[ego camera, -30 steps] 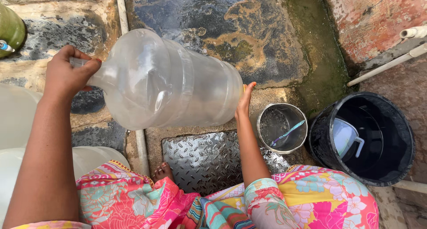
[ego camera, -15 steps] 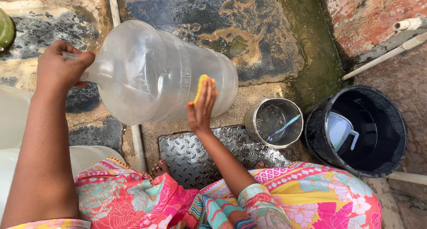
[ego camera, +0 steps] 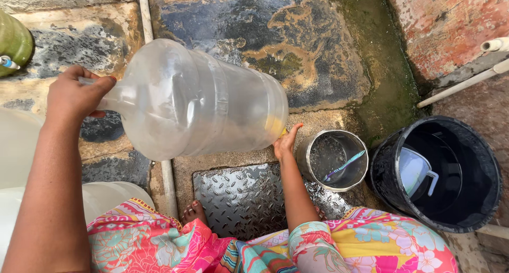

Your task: The person cleans a plastic water jug by scrubbing the mouth with a toothbrush and then scrubbing the exterior body with a yellow sponge.

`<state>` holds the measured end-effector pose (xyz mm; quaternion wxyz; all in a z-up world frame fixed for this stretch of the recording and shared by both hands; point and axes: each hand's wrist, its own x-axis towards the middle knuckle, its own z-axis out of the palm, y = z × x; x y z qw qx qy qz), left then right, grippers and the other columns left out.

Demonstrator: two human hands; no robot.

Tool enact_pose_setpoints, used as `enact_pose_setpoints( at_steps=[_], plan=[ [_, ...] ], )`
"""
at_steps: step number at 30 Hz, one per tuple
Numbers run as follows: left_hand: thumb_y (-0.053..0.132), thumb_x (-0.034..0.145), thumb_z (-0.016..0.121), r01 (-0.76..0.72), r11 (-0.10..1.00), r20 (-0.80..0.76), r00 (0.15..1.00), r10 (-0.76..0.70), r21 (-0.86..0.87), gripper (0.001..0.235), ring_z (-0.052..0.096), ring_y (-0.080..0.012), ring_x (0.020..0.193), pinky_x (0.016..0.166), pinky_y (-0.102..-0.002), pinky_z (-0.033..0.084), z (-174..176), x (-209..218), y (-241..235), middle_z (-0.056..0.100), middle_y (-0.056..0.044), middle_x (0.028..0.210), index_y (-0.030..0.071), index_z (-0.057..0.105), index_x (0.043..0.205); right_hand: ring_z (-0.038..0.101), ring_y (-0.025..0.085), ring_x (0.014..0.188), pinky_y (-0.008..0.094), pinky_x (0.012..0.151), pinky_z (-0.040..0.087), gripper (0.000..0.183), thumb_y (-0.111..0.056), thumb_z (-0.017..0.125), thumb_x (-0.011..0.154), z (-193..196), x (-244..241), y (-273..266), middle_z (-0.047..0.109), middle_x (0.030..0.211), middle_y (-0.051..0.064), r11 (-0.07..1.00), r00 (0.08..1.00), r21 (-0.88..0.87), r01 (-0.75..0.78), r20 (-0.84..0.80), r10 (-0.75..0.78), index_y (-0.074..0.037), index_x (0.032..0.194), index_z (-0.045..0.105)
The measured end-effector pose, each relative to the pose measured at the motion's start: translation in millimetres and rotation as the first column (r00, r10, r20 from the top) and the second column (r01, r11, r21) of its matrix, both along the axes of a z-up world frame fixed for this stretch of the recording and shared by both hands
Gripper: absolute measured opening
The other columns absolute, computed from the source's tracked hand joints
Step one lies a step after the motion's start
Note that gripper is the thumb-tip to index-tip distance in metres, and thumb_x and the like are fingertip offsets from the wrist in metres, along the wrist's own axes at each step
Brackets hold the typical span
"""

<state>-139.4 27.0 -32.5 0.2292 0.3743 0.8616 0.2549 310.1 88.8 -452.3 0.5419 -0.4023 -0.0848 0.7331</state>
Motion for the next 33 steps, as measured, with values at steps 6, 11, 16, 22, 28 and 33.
enact_pose_setpoints(
  at_steps=[6,11,16,22,28,33],
  plan=[
    [0.045,0.082,0.08,0.044,0.997,0.027,0.999,-0.042,-0.068,0.063,0.073,-0.0281,0.072,0.056,-0.037,0.059,10.7,3.6,-2.3,0.073,-0.022,0.103,0.0,0.059,0.121,0.017,0.03,0.154,0.053,0.123,0.02,0.12,-0.093,0.027,0.076,28.5,12.4,6.8,0.002,0.171,0.009,0.996,0.93,0.072,0.046,0.36,-0.069,-0.019,0.164,-0.006],
    [0.05,0.081,0.085,0.319,0.945,-0.261,0.921,-0.29,0.077,0.076,0.071,-0.0381,0.092,0.083,-0.043,0.055,-4.8,3.7,-5.6,0.072,-0.028,0.102,-0.005,0.056,0.124,0.01,0.033,0.16,0.051,0.127,0.016,0.106,-0.088,0.016,0.09,71.1,-6.7,7.5,0.007,0.173,0.014,0.944,0.687,0.272,-0.189,0.723,-0.07,-0.014,0.166,0.008],
    [0.047,0.078,0.083,0.375,0.897,-0.3,0.905,-0.301,0.232,0.066,0.07,-0.0373,0.09,0.081,-0.045,0.054,-10.6,20.0,4.0,0.07,-0.024,0.099,-0.001,0.057,0.114,-0.001,0.034,0.162,0.06,0.128,-0.009,0.103,-0.083,0.0,0.093,186.6,-69.1,-24.5,0.004,0.176,0.015,0.764,0.38,0.437,-0.474,0.884,-0.27,-0.012,0.166,0.01],
    [0.046,0.076,0.083,0.39,0.896,-0.294,0.9,-0.322,0.214,0.062,0.07,-0.0348,0.088,0.079,-0.044,0.054,-4.4,27.7,3.8,0.07,-0.021,0.097,0.001,0.058,0.111,0.007,0.035,0.165,0.059,0.132,-0.009,0.115,-0.091,0.003,0.089,285.6,-113.7,-92.6,0.011,0.176,0.018,0.46,0.48,0.594,-0.66,0.804,-0.35,-0.007,0.167,0.008],
    [0.042,0.077,0.082,0.367,0.911,-0.207,0.922,-0.329,0.189,0.058,0.07,-0.0312,0.088,0.077,-0.042,0.055,3.2,30.3,0.8,0.069,-0.02,0.1,0.005,0.056,0.113,0.011,0.04,0.161,0.063,0.129,-0.004,0.106,-0.084,-0.003,0.093,201.3,-73.5,-54.2,0.014,0.173,0.02,0.768,0.044,0.369,-0.523,0.912,-0.409,-0.007,0.165,0.014],
    [0.041,0.079,0.085,0.436,0.877,-0.237,0.891,-0.388,0.204,0.056,0.069,-0.0319,0.09,0.078,-0.043,0.054,7.9,29.7,-0.1,0.069,-0.019,0.101,0.005,0.056,0.112,0.023,0.035,0.158,0.062,0.129,0.01,0.106,-0.086,-0.001,0.087,210.3,-42.3,-42.7,0.029,0.168,0.013,0.779,-0.044,0.25,-0.575,0.941,-0.335,-0.016,0.162,0.027]
  ],
)
